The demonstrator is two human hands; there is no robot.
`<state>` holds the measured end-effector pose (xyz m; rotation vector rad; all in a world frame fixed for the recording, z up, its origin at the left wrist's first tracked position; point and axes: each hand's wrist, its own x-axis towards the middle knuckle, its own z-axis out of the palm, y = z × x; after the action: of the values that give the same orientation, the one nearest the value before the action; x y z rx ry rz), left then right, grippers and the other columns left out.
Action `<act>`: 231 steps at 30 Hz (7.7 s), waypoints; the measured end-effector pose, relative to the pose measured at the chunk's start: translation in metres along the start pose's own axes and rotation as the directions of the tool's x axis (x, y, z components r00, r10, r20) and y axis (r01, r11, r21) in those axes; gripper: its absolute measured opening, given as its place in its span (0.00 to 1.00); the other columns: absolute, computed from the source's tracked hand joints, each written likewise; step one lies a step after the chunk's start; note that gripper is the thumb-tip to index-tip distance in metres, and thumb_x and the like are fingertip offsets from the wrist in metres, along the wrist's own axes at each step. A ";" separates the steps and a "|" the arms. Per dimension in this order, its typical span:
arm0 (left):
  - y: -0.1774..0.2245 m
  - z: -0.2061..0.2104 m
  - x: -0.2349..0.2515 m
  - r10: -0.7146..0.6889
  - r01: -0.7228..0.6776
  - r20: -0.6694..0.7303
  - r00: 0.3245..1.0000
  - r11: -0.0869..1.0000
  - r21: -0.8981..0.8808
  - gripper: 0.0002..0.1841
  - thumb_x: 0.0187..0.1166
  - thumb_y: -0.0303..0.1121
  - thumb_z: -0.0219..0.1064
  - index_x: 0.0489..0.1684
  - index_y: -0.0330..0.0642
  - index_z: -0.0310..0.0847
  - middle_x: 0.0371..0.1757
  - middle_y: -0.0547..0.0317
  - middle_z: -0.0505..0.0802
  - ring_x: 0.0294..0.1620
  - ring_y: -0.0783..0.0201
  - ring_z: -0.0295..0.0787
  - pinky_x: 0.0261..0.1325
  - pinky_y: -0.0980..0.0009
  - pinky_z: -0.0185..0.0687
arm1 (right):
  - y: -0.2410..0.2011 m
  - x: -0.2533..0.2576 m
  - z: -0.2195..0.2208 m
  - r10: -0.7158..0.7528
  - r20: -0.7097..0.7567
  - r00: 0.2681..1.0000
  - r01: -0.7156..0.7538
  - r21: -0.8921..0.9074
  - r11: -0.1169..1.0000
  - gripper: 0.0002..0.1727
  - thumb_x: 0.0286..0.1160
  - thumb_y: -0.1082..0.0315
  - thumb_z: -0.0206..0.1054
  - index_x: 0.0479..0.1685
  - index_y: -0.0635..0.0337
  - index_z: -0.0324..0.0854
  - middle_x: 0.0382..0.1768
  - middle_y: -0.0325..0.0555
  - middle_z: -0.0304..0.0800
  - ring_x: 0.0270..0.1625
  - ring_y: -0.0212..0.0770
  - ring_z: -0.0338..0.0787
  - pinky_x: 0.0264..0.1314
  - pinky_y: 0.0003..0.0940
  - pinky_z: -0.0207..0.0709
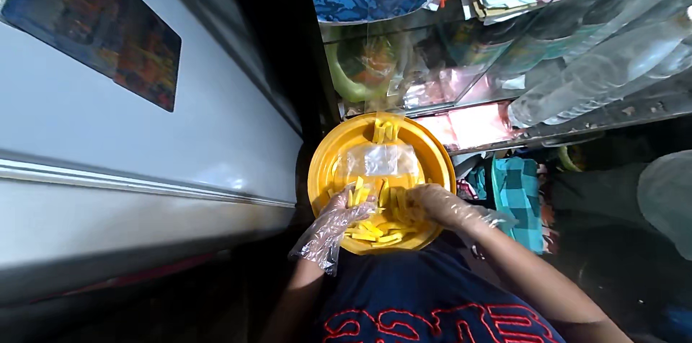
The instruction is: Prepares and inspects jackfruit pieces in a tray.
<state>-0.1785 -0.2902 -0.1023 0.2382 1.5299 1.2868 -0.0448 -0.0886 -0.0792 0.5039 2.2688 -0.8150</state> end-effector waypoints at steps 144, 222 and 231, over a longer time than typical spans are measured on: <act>0.016 0.000 -0.003 -0.018 0.015 -0.151 0.988 1.000 -0.016 0.17 0.82 0.27 0.67 0.66 0.31 0.75 0.48 0.54 0.93 0.47 0.68 0.92 0.55 0.71 0.88 | -0.018 0.025 -0.018 -0.219 -0.549 0.807 0.433 0.299 0.850 0.14 0.87 0.65 0.61 0.59 0.66 0.82 0.43 0.55 0.90 0.40 0.47 0.92 0.49 0.48 0.88; 0.003 0.005 -0.004 -0.013 -0.045 0.221 0.975 0.966 0.253 0.29 0.67 0.34 0.80 0.67 0.35 0.76 0.50 0.60 0.92 0.50 0.74 0.90 0.59 0.73 0.86 | -0.055 0.001 -0.051 -0.462 -0.080 0.883 0.461 -0.037 0.887 0.07 0.80 0.67 0.67 0.42 0.59 0.91 0.36 0.49 0.91 0.44 0.47 0.89 0.51 0.51 0.80; 0.009 0.007 -0.003 0.015 -0.044 0.188 0.982 0.988 0.151 0.23 0.72 0.27 0.75 0.66 0.34 0.77 0.49 0.61 0.93 0.48 0.75 0.90 0.57 0.75 0.87 | -0.048 -0.001 -0.053 -0.491 -0.141 0.859 0.493 -0.026 0.870 0.11 0.84 0.66 0.64 0.51 0.60 0.91 0.43 0.54 0.93 0.49 0.52 0.91 0.58 0.57 0.80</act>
<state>-0.1756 -0.2851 -0.0925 0.4696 1.4703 1.1355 -0.0947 -0.0888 -0.0280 -0.0322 2.5718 -1.0656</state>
